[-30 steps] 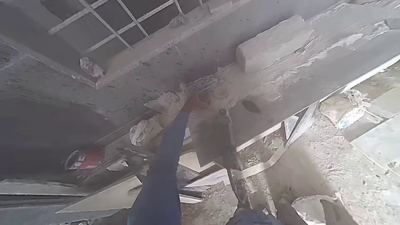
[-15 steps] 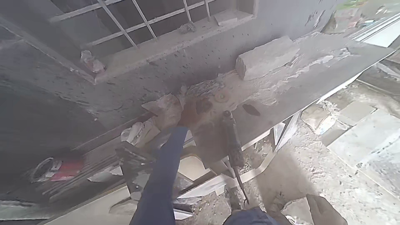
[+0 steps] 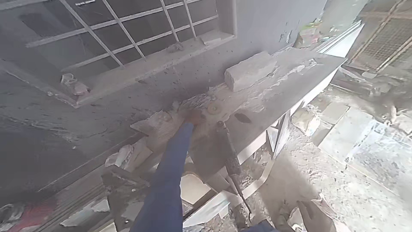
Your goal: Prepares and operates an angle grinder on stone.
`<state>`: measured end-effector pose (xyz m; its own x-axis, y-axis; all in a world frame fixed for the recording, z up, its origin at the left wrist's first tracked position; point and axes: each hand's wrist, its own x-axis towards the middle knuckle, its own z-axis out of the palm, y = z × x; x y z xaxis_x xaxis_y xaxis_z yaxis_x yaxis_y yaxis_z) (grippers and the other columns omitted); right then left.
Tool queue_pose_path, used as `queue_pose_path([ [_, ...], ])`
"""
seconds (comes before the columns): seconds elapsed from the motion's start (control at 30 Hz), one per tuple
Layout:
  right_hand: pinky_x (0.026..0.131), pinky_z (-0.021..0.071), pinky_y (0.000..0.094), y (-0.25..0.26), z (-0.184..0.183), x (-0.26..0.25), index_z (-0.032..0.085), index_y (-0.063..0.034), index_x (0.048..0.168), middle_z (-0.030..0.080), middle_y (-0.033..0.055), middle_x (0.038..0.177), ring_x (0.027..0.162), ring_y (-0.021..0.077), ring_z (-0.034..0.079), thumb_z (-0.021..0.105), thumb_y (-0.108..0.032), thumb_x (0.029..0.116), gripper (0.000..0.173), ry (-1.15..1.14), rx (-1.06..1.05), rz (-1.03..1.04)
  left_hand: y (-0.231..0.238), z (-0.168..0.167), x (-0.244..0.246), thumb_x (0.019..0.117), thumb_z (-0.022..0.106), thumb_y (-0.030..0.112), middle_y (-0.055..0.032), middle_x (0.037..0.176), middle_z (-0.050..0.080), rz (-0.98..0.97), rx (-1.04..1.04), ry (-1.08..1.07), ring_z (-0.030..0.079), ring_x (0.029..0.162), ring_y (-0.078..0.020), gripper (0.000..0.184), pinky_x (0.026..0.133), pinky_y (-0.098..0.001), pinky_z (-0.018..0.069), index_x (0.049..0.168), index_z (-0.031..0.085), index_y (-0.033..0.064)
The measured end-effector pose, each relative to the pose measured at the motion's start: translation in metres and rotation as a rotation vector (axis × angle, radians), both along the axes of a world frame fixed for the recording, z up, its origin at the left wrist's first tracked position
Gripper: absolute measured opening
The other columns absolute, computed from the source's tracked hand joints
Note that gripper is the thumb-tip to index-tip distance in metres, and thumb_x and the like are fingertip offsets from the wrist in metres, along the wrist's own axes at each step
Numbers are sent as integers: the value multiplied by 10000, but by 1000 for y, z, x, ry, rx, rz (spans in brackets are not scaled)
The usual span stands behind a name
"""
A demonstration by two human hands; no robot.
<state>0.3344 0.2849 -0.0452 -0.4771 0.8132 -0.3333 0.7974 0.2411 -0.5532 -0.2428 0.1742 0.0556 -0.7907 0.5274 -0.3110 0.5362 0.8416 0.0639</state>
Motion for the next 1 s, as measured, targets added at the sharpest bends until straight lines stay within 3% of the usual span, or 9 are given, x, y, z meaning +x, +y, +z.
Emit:
queue_pose_path([
  [0.07,926,516,639,-5,2,4,732,8,1158,741,238,1064,1019,407,712,523,-373,1050,448,50,49,-40,5,3,1,831,794,473,-234,1184,694,-18,-37,-16,653,1153,-417,600,966,-662,495,1179,691,-4],
  [0.13,920,535,623,-9,3,10,735,18,1141,745,242,1047,1000,403,724,535,-356,1042,436,64,75,-81,8,13,12,821,804,391,-249,1202,677,-38,41,14,646,1160,-424,603,969,-657,495,1234,647,-20],
  [0.27,914,505,657,-13,-11,32,718,7,1151,727,253,1070,1023,424,699,498,-410,1051,481,48,16,-149,4,35,38,889,793,277,-233,1341,620,50,699,-61,621,1230,-363,627,1044,-567,503,1416,556,36],
  [0.33,874,506,668,-16,-29,43,723,-9,1138,732,243,1037,983,416,705,504,-424,1044,479,72,17,-178,4,53,52,934,772,259,-188,1402,602,38,819,-169,621,1248,-314,620,1043,-523,517,1476,526,88],
  [0.4,891,514,666,-18,-33,44,721,-16,1153,736,237,1050,1001,408,711,493,-440,1049,493,69,1,-173,5,61,56,867,836,218,-158,1413,603,-227,656,-137,593,1286,-289,652,1088,-515,480,1448,566,97],
  [0.5,904,513,664,-21,-27,34,728,-1,1136,735,242,1048,1006,421,706,511,-404,1051,467,77,0,-119,16,54,73,773,877,346,-160,1317,658,-446,366,3,641,1202,-319,753,1020,-567,512,1427,587,109],
  [0.63,835,541,657,-19,-10,17,743,6,1105,749,240,961,915,426,731,544,-327,1043,393,91,72,-51,24,58,92,812,844,357,-145,1405,601,-413,282,-17,610,1259,-307,844,1060,-545,494,1536,466,144],
  [0.8,784,550,651,-17,-18,19,743,-1,1087,751,227,918,865,429,734,549,-342,1034,396,100,113,-27,16,59,89,788,875,319,-145,1457,565,-454,351,-71,573,1315,-297,904,1105,-518,465,1555,431,139],
  [1.0,833,539,656,-15,-14,13,746,-19,1110,753,228,968,922,424,731,544,-354,1036,398,57,20,-34,15,55,94,809,869,351,-163,1485,544,-508,279,-119,545,1354,-311,917,1136,-529,429,1570,405,132],
])
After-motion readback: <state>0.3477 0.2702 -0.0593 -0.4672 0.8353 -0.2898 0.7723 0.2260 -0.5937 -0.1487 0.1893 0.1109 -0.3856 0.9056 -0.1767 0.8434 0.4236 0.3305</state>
